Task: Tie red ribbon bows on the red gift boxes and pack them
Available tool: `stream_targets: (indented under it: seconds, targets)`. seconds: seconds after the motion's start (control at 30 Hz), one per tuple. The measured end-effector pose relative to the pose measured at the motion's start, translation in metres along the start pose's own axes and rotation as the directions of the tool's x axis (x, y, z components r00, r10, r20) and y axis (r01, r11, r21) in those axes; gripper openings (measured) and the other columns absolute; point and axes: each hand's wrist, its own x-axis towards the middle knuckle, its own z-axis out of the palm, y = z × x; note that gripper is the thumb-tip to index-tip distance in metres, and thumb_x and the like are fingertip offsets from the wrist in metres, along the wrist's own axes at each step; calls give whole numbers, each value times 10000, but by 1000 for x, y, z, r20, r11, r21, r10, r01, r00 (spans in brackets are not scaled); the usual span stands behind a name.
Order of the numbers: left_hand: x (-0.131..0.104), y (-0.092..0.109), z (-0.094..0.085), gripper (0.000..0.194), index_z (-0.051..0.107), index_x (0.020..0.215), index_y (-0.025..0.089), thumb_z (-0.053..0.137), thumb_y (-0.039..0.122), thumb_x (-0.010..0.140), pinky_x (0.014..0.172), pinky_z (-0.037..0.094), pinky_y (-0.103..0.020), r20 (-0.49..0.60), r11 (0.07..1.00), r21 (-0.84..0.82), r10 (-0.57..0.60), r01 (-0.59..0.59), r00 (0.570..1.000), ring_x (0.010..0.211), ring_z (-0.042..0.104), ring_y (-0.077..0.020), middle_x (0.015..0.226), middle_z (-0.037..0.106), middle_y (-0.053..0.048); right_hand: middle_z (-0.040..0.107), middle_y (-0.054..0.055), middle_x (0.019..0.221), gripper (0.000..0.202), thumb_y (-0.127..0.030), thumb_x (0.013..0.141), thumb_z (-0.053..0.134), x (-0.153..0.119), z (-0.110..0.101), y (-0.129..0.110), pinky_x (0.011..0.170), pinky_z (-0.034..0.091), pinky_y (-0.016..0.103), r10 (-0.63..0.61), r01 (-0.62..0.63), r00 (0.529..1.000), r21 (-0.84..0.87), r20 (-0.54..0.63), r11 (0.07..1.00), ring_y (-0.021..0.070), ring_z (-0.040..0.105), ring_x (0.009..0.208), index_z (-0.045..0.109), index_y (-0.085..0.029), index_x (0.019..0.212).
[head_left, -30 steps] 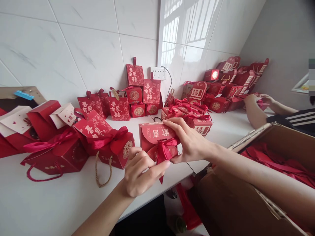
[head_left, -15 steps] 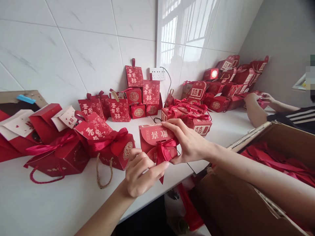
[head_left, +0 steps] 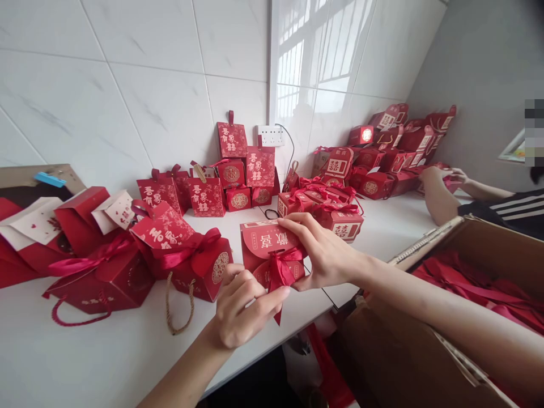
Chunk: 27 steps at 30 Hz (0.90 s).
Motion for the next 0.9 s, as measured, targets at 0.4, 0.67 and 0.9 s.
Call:
stream_targets:
  seconds: [0.4, 0.67, 0.9]
  targets:
    - [0, 1, -1, 166, 626, 927, 139, 607, 68, 778, 613, 386, -288, 5, 1000, -14, -19, 19, 1000, 537, 459, -90, 545, 531, 45, 373, 213, 1224, 985, -510, 657, 675, 0, 0, 0, 764, 542, 449, 3, -3, 1000, 9, 18, 1000, 332, 487, 1098, 150, -126, 1397]
    - [0, 1, -2, 178, 620, 933, 152, 609, 71, 775, 617, 383, -278, 12, 1000, -1, -6, 6, 1000, 535, 463, -83, 554, 529, 54, 381, 213, 1213, 977, -493, 648, 681, 0, -1, 0, 762, 541, 434, -8, 8, 1000, 6, 24, 1000, 333, 495, 1091, 171, -109, 1388]
    - [0, -1, 0, 143, 625, 909, 142, 604, 77, 783, 605, 382, -278, -6, 1000, 6, 8, -8, 1000, 532, 466, -86, 547, 504, 49, 379, 212, 1225, 966, -494, 657, 670, 0, -1, 1, 746, 544, 443, 0, 0, 1000, 6, 29, 1000, 329, 496, 1085, 161, -131, 1393]
